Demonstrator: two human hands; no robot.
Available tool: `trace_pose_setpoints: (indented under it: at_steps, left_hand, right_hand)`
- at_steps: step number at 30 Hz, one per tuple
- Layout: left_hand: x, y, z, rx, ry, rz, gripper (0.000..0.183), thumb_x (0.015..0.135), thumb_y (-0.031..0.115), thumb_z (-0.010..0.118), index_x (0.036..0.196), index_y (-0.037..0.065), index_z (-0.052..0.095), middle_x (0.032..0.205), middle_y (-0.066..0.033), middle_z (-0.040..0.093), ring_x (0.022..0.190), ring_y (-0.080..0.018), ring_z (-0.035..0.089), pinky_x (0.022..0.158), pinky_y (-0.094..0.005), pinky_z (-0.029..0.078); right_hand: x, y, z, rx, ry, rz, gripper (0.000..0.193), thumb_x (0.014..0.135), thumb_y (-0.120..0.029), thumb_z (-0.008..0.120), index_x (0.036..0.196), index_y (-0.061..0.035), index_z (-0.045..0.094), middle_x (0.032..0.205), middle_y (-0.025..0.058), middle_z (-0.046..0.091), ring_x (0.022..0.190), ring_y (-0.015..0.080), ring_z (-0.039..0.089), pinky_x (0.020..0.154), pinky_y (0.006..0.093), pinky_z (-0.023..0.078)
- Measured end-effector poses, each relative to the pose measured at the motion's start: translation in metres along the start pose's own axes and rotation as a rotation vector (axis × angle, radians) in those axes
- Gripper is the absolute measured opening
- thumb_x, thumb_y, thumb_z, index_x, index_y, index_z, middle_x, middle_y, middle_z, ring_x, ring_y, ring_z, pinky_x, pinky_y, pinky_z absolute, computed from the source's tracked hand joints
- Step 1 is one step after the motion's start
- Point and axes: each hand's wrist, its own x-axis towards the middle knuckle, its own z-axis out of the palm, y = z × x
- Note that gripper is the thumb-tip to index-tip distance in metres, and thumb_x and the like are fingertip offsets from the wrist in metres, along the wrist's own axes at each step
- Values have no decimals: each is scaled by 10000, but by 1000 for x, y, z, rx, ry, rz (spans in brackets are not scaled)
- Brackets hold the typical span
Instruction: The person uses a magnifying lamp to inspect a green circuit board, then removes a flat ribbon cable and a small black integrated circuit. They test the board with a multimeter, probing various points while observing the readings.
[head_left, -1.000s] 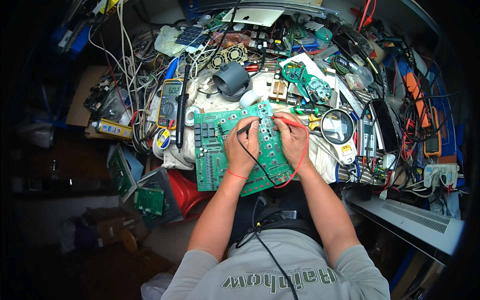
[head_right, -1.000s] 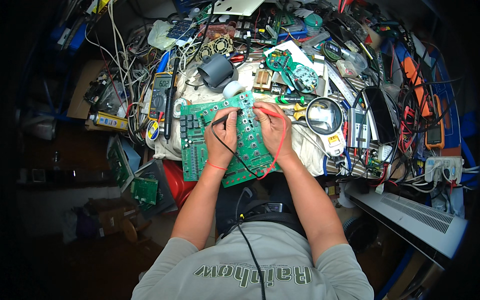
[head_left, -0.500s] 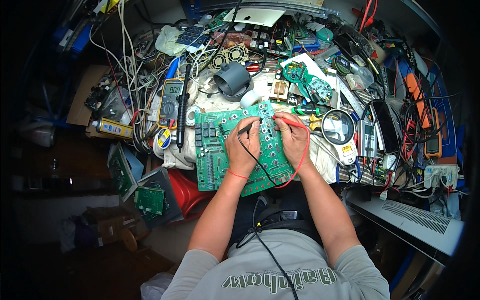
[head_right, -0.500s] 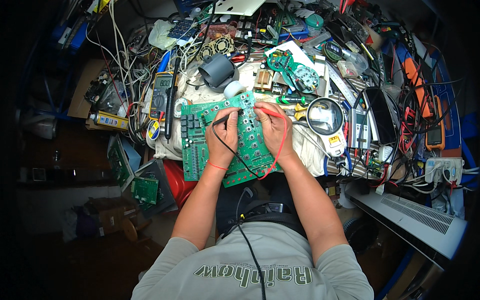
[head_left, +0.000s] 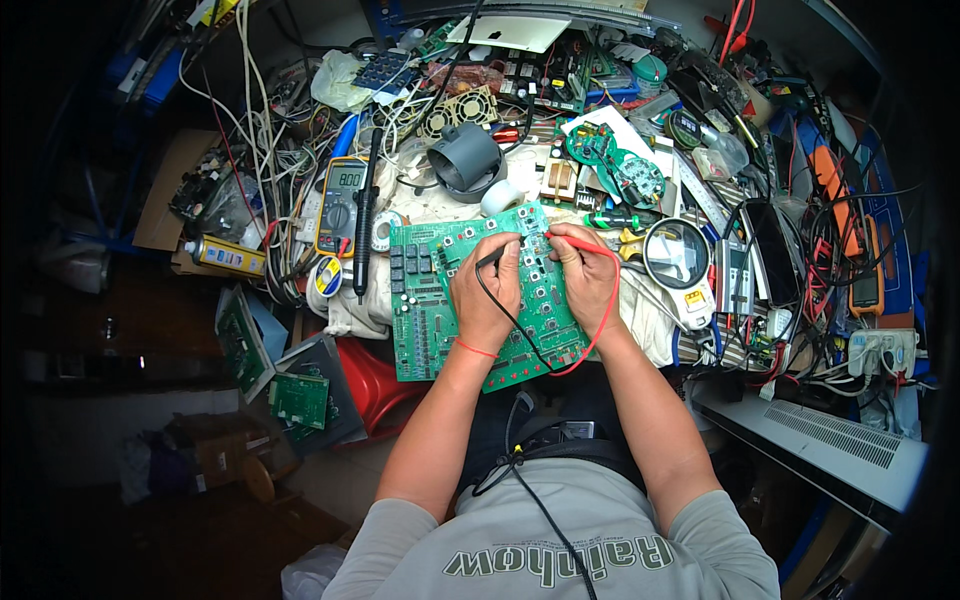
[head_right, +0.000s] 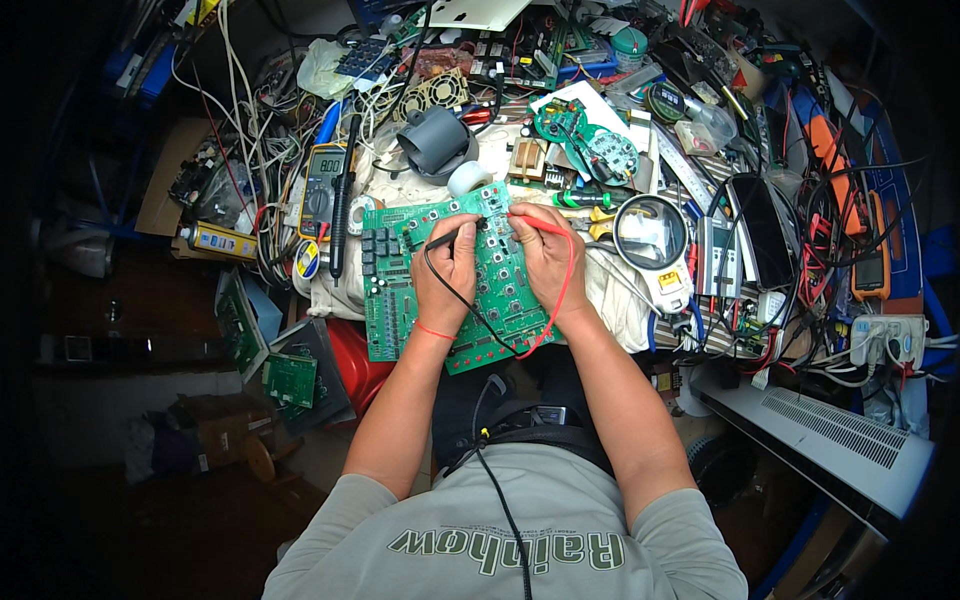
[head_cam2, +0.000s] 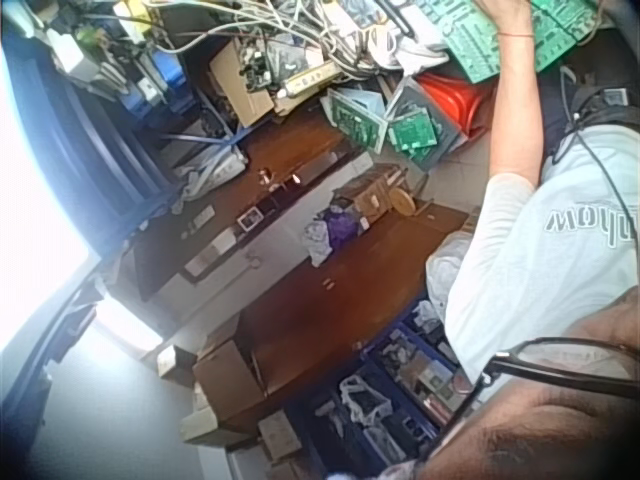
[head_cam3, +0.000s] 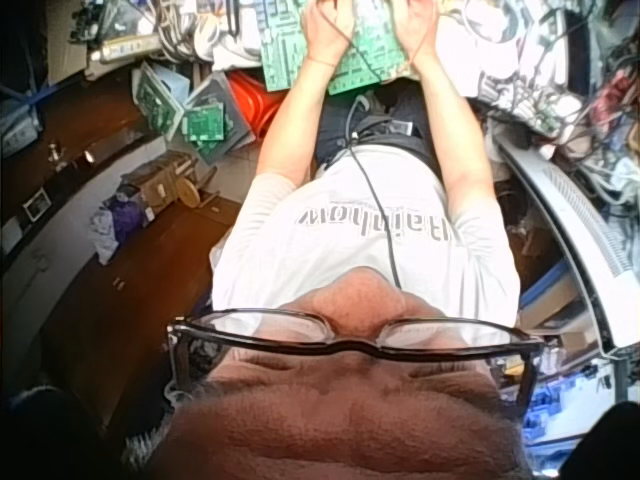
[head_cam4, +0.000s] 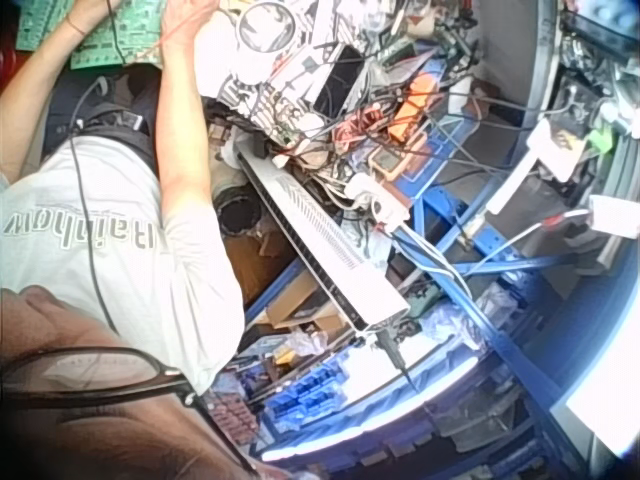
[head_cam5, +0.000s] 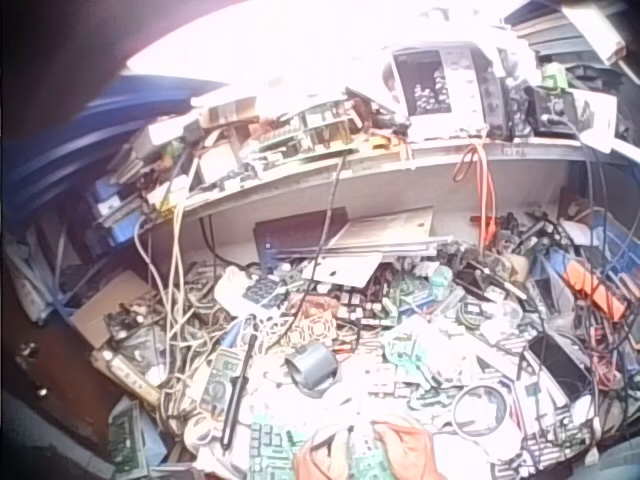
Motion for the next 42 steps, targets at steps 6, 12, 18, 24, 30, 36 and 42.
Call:
trace_pose_setpoints:
  at_steps: [6,12,18,24,30,36,42]
  left_hand:
    - [0,1,0,0,4,3,232,1080,231,609,1122,46,742,937,-154,764,819,-280,742,743,-369,555]
    - [0,2,1,-28,9,-28,209,1062,246,647,1095,61,739,940,-148,758,814,-319,740,727,-394,565]
    - [0,3,-1,-10,1,-19,221,1070,248,631,1102,57,737,962,-147,756,829,-317,744,736,-393,567]
    - [0,4,-2,-12,5,-34,239,1079,255,611,1105,53,736,998,-156,755,873,-331,745,768,-402,568]
    - [0,3,-2,6,3,-21,237,1079,251,609,1101,51,734,998,-156,754,875,-339,744,771,-406,568]
    - [0,5,-3,8,-12,-32,227,1076,241,612,1094,50,733,993,-154,754,872,-338,744,771,-408,569]
    - [0,6,-3,-1,-1,-7,215,1071,232,622,1091,50,734,994,-151,756,873,-337,744,774,-404,571]
  right_hand:
    - [0,0,1,14,2,2,181,1036,-57,669,1188,29,716,1098,88,702,839,136,682,777,266,566]
    - [0,4,1,1,28,-11,190,1026,-109,701,1180,-3,736,1077,107,743,847,161,725,763,292,588]
    - [1,4,0,-51,36,-20,187,1028,-124,700,1164,-1,737,1078,113,745,837,175,739,753,302,593]
    - [0,-1,0,-45,36,-20,189,1045,-141,682,1161,0,729,1079,120,735,836,186,744,760,298,605]
    - [0,0,0,-21,33,-11,207,1060,-158,665,1154,20,712,1066,113,704,810,178,731,732,297,588]
    - [0,2,0,-40,35,-24,206,1065,-163,660,1145,21,704,1048,109,695,796,171,724,715,297,571]
    - [1,2,1,-41,39,-32,206,1065,-163,658,1143,23,703,1043,109,694,792,174,724,716,299,572]
